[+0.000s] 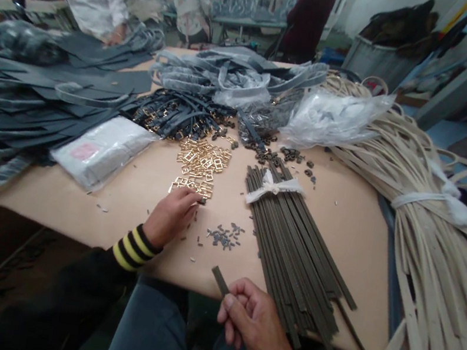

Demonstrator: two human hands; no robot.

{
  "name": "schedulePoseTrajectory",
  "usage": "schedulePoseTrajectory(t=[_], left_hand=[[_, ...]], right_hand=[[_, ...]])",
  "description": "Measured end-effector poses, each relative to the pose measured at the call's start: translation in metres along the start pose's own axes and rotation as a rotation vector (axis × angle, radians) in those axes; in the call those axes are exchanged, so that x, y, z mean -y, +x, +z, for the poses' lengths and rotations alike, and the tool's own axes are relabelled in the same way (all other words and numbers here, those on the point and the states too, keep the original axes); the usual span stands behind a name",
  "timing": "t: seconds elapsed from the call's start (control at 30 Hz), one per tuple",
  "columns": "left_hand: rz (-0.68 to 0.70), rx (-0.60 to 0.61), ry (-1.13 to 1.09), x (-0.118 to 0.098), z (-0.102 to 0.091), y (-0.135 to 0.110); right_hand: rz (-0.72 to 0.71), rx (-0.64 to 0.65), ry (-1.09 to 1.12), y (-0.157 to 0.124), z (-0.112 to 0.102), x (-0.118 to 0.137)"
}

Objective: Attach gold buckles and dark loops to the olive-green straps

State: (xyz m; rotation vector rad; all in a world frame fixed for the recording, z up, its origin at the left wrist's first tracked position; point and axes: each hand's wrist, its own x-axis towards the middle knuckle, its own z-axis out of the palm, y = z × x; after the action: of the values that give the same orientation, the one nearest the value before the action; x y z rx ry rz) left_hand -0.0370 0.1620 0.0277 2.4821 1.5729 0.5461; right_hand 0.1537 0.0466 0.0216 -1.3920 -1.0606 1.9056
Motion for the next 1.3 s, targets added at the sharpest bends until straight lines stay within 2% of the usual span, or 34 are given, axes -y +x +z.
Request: schedulePoseTrajectory(t=[0.1,0.2,0.33,0.43,0.5,0.6,0.67,0.8,0.97,1.17,1.3], left_hand=[[0.048,0.134,0.217,0.009,0.010,0.018],[0.075,0.186,0.291,0.011,0.013,0.022],[0.008,0.155,0.129,0.006,0.008,0.021],[-0.071,0.125,-0.021,-0.010,0.000,0.011],[-0.151,0.177,-0.218,-0.025,-0.004,-0.003],[-0.413,0.380,-0.912,-0.050,-0.004,-0.032],[-0.547,0.464,-1.250,-0.062,-0.001,-0.049],[-0.669,0.452,-1.484,-0.076,0.006,-0.073],[-0.666,0.415,-1.521,-0.081,0.006,-0.082],[-0.528,0.528,-1.336,-0.084,0.008,-0.092],[-0.355,0.344,-1.051,-0.091,0.012,-0.102]], right_hand=[[-0.001,0.002,0.010,0.002,0.000,-0.001],[-0.006,0.012,0.009,0.002,0.000,-0.002],[-0.033,0.021,-0.004,0.002,-0.001,0.000],[-0.063,0.003,-0.031,0.001,-0.002,-0.001],[-0.091,-0.025,-0.060,-0.002,-0.004,-0.002],[-0.150,-0.075,-0.122,-0.009,-0.006,-0.002],[-0.187,-0.101,-0.168,-0.014,-0.007,-0.001],[-0.219,-0.132,-0.252,-0.022,-0.004,0.000],[-0.207,-0.090,-0.354,-0.031,-0.002,0.003],[-0.159,-0.010,-0.505,-0.041,-0.007,0.011],[-0.151,-0.042,-0.522,-0.042,-0.007,0.014]])
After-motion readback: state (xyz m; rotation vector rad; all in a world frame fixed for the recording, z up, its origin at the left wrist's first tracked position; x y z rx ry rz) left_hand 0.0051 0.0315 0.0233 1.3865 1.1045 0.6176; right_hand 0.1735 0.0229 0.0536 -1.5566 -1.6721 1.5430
